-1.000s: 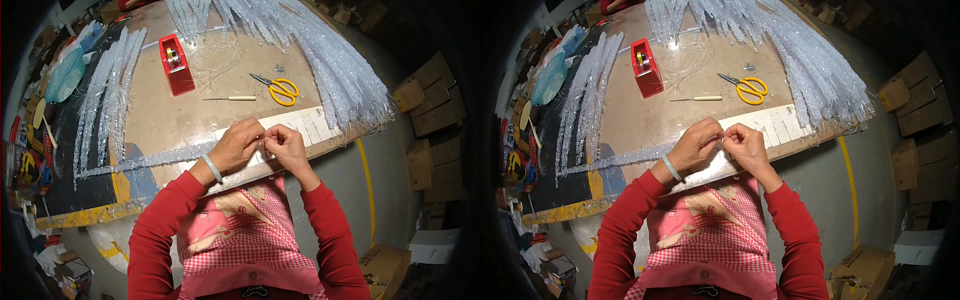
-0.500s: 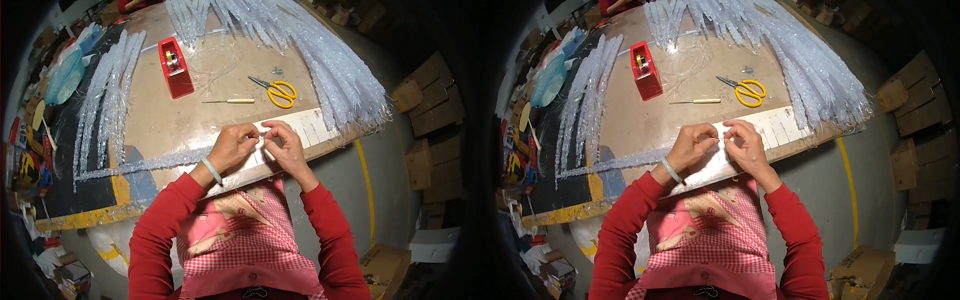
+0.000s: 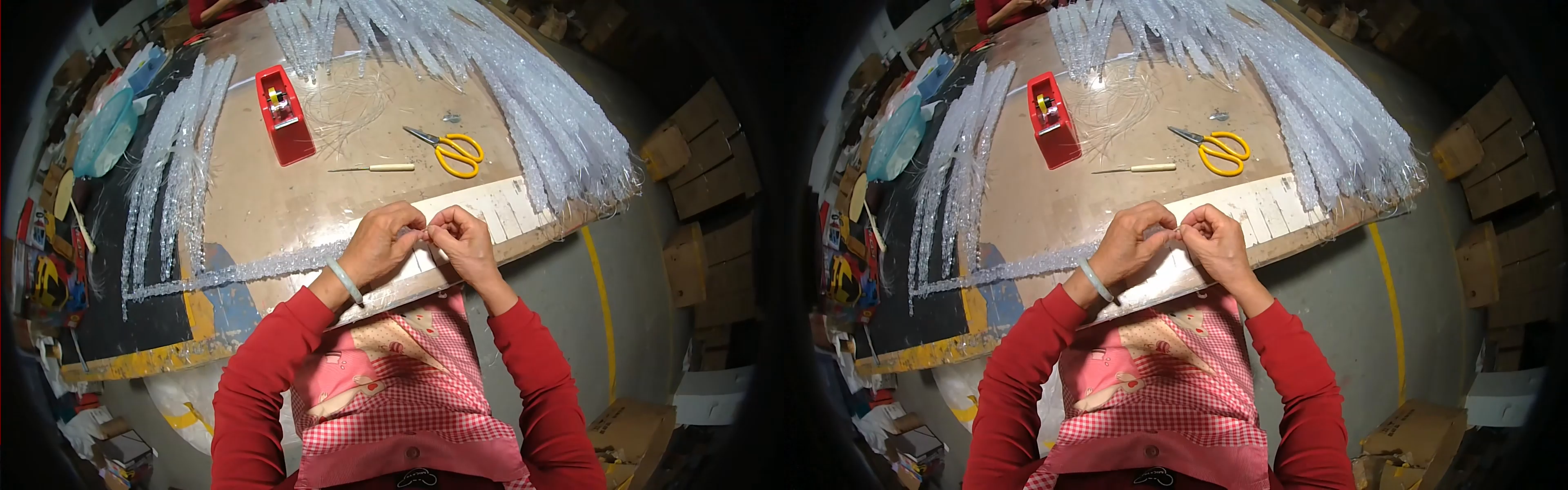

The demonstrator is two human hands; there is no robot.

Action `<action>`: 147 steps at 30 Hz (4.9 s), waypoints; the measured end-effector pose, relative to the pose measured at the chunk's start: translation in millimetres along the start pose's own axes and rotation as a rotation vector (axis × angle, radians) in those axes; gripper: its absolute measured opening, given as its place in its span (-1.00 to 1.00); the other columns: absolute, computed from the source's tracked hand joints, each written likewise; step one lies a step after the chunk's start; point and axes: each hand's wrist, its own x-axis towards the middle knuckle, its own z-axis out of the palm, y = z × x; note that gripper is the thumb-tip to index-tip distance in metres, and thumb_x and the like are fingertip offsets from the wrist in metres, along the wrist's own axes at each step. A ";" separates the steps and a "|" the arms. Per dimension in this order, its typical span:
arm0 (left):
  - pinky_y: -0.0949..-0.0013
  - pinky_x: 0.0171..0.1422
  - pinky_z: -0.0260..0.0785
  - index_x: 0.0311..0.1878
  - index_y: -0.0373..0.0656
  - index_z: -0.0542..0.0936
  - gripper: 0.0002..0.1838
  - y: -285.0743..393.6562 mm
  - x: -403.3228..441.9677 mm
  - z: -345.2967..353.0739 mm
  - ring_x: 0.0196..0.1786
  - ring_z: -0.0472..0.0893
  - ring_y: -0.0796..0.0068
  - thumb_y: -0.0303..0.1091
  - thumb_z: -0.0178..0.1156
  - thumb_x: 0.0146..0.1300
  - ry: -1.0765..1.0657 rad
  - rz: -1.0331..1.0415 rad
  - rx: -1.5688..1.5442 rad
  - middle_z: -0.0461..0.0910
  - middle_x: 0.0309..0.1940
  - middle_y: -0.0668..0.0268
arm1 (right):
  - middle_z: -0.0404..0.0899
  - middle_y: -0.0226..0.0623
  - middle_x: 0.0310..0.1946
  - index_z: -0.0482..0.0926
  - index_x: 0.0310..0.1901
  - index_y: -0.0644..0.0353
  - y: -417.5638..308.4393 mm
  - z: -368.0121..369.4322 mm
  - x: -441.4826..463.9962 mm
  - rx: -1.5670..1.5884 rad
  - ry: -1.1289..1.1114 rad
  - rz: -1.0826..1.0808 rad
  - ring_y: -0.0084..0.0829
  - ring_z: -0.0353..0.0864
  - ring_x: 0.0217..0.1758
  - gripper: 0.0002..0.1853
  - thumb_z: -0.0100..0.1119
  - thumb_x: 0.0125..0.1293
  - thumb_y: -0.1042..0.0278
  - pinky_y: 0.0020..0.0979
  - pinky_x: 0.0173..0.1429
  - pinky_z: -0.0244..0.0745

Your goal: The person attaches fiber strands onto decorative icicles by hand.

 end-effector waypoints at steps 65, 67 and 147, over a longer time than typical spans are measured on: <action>0.33 -0.16 0.50 -0.23 -0.28 0.53 -0.82 -4.1 0.6 -6.4 -0.30 0.66 0.30 -0.53 0.31 0.11 -0.037 -0.076 -0.003 0.61 -0.41 0.14 | 0.59 -0.27 -0.48 0.60 -0.32 0.30 -1.0 -29.9 2.9 -0.540 -0.210 -0.492 -0.47 0.57 -0.49 -0.91 0.32 0.21 0.50 -0.44 -0.38 0.47; 0.32 -0.15 0.50 -0.21 -0.29 0.55 -0.81 -3.2 0.5 -5.9 -0.29 0.67 0.28 -0.53 0.30 0.11 -0.022 -0.075 0.006 0.62 -0.38 0.13 | 0.59 -0.29 -0.48 0.60 -0.31 0.30 -0.3 -29.5 -0.2 -0.500 -0.184 -0.493 -0.50 0.55 -0.49 -0.91 0.32 0.22 0.49 -0.45 -0.38 0.46; 0.43 -0.16 0.49 -0.26 -0.31 0.70 -0.89 28.6 9.2 -9.7 -0.29 0.66 0.57 -0.47 0.35 0.21 0.026 -0.235 0.013 0.72 -0.38 0.25 | 0.55 -0.45 -0.38 0.59 -0.24 0.30 30.7 12.2 1.8 0.275 0.051 -0.196 -0.69 0.48 -0.38 -0.97 0.24 0.33 0.56 -0.61 -0.30 0.40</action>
